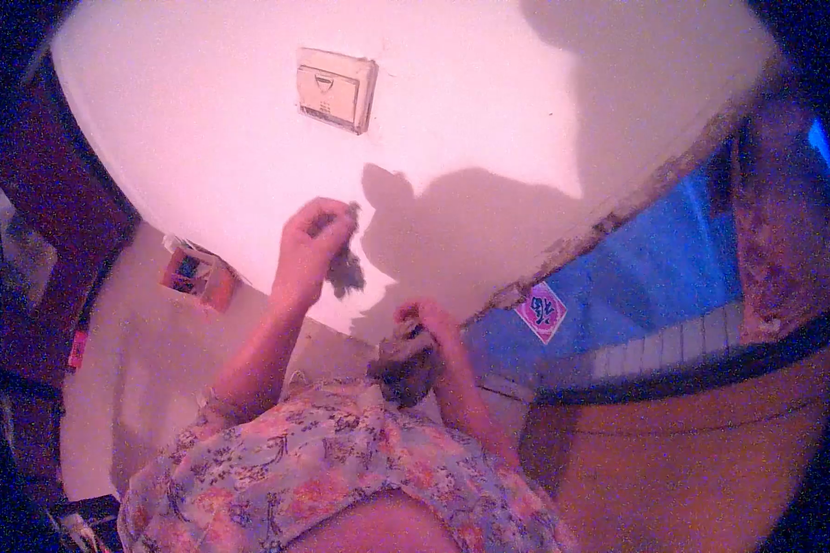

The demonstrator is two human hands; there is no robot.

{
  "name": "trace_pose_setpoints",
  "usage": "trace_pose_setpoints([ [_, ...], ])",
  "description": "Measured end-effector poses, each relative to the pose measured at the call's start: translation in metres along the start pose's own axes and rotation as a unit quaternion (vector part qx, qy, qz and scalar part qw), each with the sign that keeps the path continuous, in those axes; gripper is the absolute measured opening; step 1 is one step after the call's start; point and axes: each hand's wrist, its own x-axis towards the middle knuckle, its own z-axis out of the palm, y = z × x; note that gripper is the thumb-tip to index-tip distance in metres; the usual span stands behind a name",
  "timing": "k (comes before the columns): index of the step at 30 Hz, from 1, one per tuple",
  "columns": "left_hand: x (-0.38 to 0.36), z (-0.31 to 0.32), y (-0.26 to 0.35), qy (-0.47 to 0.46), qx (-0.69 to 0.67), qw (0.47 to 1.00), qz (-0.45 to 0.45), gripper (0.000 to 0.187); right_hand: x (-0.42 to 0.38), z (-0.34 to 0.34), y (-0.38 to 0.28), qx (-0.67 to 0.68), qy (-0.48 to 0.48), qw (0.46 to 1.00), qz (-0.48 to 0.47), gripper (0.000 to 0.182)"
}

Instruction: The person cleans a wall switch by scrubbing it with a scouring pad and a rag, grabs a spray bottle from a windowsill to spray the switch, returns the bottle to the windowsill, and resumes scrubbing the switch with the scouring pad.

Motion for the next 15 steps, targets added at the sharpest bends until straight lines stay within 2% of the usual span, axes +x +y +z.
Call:
trace_pose_setpoints([
  [1, 0.006, -0.005, -0.002, 0.041, 0.022, 0.998, 0.052, 0.008, -0.002, -0.001, 0.010, -0.005, -0.063, 0.998, -0.012, 0.032],
  [2, 0.015, -0.010, -0.004, 0.082, 0.043, 0.990, 0.104, 0.010, 0.002, -0.008, 0.026, -0.005, -0.067, 0.998, -0.012, 0.032],
  [3, 0.022, -0.015, -0.003, 0.100, 0.053, 0.986, 0.123, 0.012, 0.008, -0.020, 0.047, 0.042, -0.062, 0.994, 0.081, 0.032],
  [5, 0.034, -0.017, 0.008, 0.169, 0.078, 0.970, 0.157, 0.013, 0.012, -0.026, 0.063, 0.086, -0.060, 0.979, 0.174, 0.031],
  [7, 0.041, -0.016, 0.015, 0.192, 0.086, 0.961, 0.179, 0.013, 0.012, -0.032, 0.072, 0.054, -0.037, 0.987, 0.145, 0.032],
  [9, 0.046, -0.011, 0.023, 0.224, 0.107, 0.938, 0.244, 0.012, 0.011, -0.035, 0.074, 0.027, -0.037, 0.990, 0.136, 0.033],
  [11, 0.052, -0.005, 0.025, 0.238, 0.113, 0.934, 0.241, 0.012, 0.006, -0.038, 0.075, 0.001, -0.035, 0.991, 0.129, 0.034],
  [13, 0.070, -0.001, 0.016, 0.266, 0.152, 0.921, 0.242, 0.012, 0.005, -0.035, 0.068, 0.047, -0.046, 0.996, 0.053, 0.035],
  [14, 0.074, -0.001, 0.017, 0.266, 0.152, 0.920, 0.243, 0.012, 0.005, -0.040, 0.071, 0.046, -0.046, 0.996, 0.053, 0.035],
  [15, 0.078, -0.004, 0.017, 0.282, 0.176, 0.905, 0.266, 0.012, 0.006, -0.045, 0.075, 0.026, -0.045, 0.994, 0.099, 0.033],
])
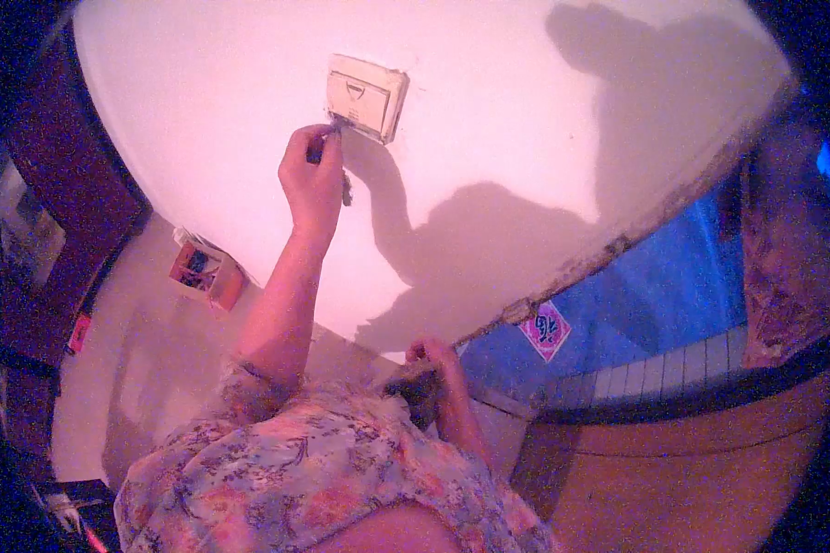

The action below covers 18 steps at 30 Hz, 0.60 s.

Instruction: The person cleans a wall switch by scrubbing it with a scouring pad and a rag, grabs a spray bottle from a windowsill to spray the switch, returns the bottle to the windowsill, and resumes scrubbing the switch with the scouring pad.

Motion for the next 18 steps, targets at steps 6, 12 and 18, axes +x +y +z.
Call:
trace_pose_setpoints([
  [6, 0.005, 0.013, -0.003, 0.041, 0.003, 0.999, 0.034, 0.010, -0.059, 0.052, -0.042, 0.039, 0.107, 0.994, -0.001, 0.023],
  [12, -0.006, 0.019, 0.007, 0.013, 0.038, 0.997, 0.067, 0.006, -0.048, 0.028, -0.028, 0.095, 0.066, 0.993, 0.013, 0.020],
  [18, 0.017, 0.010, 0.000, 0.022, 0.049, 0.998, 0.027, 0.011, -0.043, 0.033, -0.034, -0.013, 0.077, 0.997, 0.014, 0.020],
])
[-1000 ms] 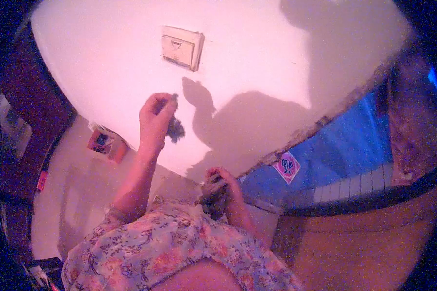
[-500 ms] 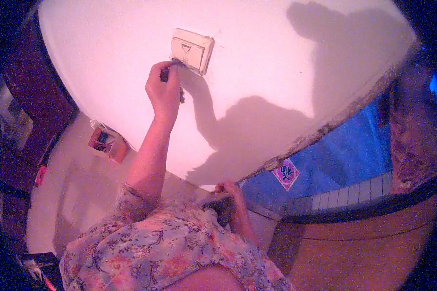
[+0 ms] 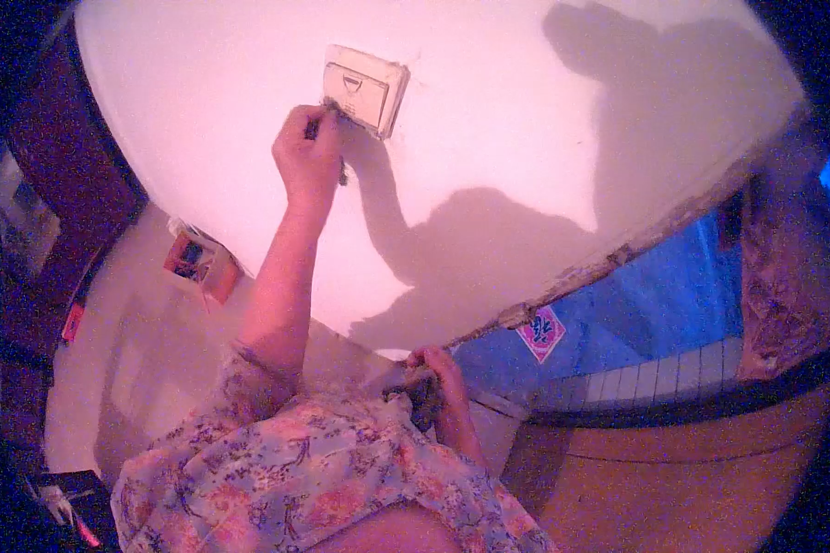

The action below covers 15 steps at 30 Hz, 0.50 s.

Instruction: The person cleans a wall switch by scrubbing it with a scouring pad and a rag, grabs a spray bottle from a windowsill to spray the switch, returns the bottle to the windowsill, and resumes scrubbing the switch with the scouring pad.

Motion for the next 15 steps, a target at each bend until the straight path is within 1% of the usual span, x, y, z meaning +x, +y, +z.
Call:
trace_pose_setpoints([
  [1, 0.002, -0.002, 0.000, 0.001, 0.000, 1.000, 0.001, 0.011, 0.001, -0.002, 0.001, -0.008, 0.010, 1.000, -0.009, 0.020],
  [2, 0.002, -0.002, 0.000, 0.002, -0.011, 1.000, -0.022, 0.011, 0.002, -0.003, 0.002, -0.015, 0.020, 1.000, -0.019, 0.020],
  [3, 0.003, -0.002, 0.000, 0.004, -0.022, 0.999, -0.044, 0.011, 0.011, -0.014, 0.012, -0.001, -0.010, 1.000, -0.014, 0.019],
  [4, 0.001, -0.002, 0.002, 0.010, -0.005, 1.000, -0.023, 0.010, 0.014, -0.019, 0.015, 0.007, -0.025, 1.000, -0.011, 0.019],
  [5, -0.004, -0.001, 0.001, 0.010, -0.005, 1.000, -0.023, 0.010, 0.016, -0.022, 0.016, 0.015, -0.040, 0.999, -0.008, 0.019],
  [6, -0.010, 0.002, -0.003, 0.007, 0.032, 0.997, 0.074, 0.008, 0.016, -0.025, 0.017, 0.017, -0.039, 0.999, 0.015, 0.021],
  [7, -0.012, 0.003, -0.005, 0.004, 0.068, 0.983, 0.170, 0.007, 0.016, -0.026, 0.017, 0.018, -0.038, 0.998, 0.039, 0.025],
  [8, -0.011, 0.003, -0.005, 0.002, 0.072, 0.980, 0.183, 0.006, 0.017, -0.024, 0.016, 0.017, -0.040, 0.998, 0.041, 0.025],
  [9, -0.009, 0.000, -0.004, 0.003, 0.075, 0.980, 0.183, 0.006, 0.018, -0.021, 0.014, -0.004, -0.052, 0.998, 0.021, 0.024],
  [10, -0.007, -0.003, -0.001, -0.013, 0.070, 0.988, 0.140, 0.006, 0.017, -0.018, 0.012, -0.025, -0.062, 0.998, -0.001, 0.023],
  [11, -0.007, -0.005, 0.003, -0.027, 0.065, 0.993, 0.098, 0.006, 0.008, -0.008, 0.005, -0.027, -0.064, 0.998, -0.002, 0.023],
  [12, -0.006, -0.006, 0.004, -0.026, 0.065, 0.993, 0.098, 0.006, -0.005, 0.007, -0.007, -0.053, -0.026, 0.997, -0.047, 0.020],
  [14, -0.003, -0.004, 0.004, 0.019, 0.031, 0.997, 0.062, 0.007, -0.010, 0.010, -0.011, -0.079, 0.013, 0.992, -0.092, 0.019],
  [15, -0.004, -0.004, 0.004, 0.019, 0.030, 0.997, 0.062, 0.007, -0.004, 0.002, -0.006, -0.034, -0.001, 0.998, -0.046, 0.018],
])
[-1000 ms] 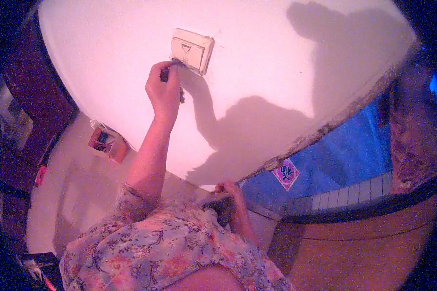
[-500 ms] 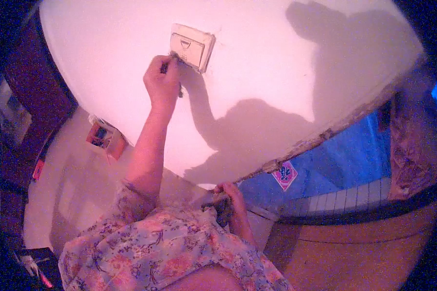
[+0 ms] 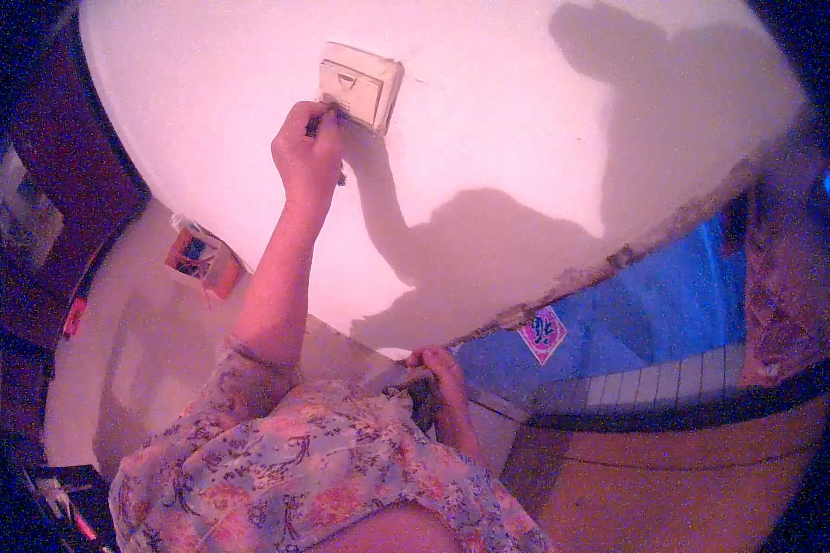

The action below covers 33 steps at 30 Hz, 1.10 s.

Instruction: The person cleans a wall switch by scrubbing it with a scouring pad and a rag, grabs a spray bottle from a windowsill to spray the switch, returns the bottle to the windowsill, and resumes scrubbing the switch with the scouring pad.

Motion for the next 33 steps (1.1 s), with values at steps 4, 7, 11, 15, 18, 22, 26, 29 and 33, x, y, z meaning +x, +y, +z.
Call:
trace_pose_setpoints([
  [4, -0.013, 0.002, -0.001, -0.029, 0.057, 0.996, 0.054, 0.005, 0.008, -0.017, 0.013, 0.045, -0.024, 0.998, 0.039, 0.018],
  [7, -0.011, 0.004, -0.002, -0.050, 0.041, 0.994, 0.091, 0.006, 0.006, -0.013, 0.007, -0.121, -0.040, 0.988, -0.092, 0.018],
  [11, -0.004, 0.010, -0.005, -0.031, 0.009, 0.999, 0.036, 0.006, 0.006, -0.013, 0.001, -0.011, -0.043, 0.999, 0.019, 0.020],
  [15, 0.000, 0.011, -0.004, -0.006, -0.041, 0.995, -0.092, 0.008, 0.007, -0.031, 0.015, -0.028, -0.017, 0.999, 0.000, 0.020],
  [18, -0.013, 0.008, 0.001, -0.032, -0.028, 0.999, 0.029, 0.006, 0.003, -0.024, 0.013, -0.086, -0.020, 0.996, -0.006, 0.019],
  [22, -0.003, 0.006, -0.005, -0.019, -0.035, 0.999, 0.005, 0.005, -0.002, -0.008, 0.005, 0.040, -0.001, 0.998, 0.042, 0.018],
  [26, -0.007, 0.016, -0.003, 0.022, -0.088, 0.994, -0.054, 0.005, -0.002, -0.017, 0.003, -0.005, 0.014, 1.000, -0.019, 0.018],
  [29, -0.011, 0.017, 0.004, 0.041, -0.112, 0.991, -0.062, 0.004, -0.003, -0.033, 0.013, -0.111, 0.000, 0.992, -0.060, 0.017],
  [33, -0.006, 0.009, -0.006, -0.006, -0.017, 0.999, 0.042, 0.005, -0.006, -0.022, 0.010, -0.175, 0.007, 0.980, -0.093, 0.016],
])
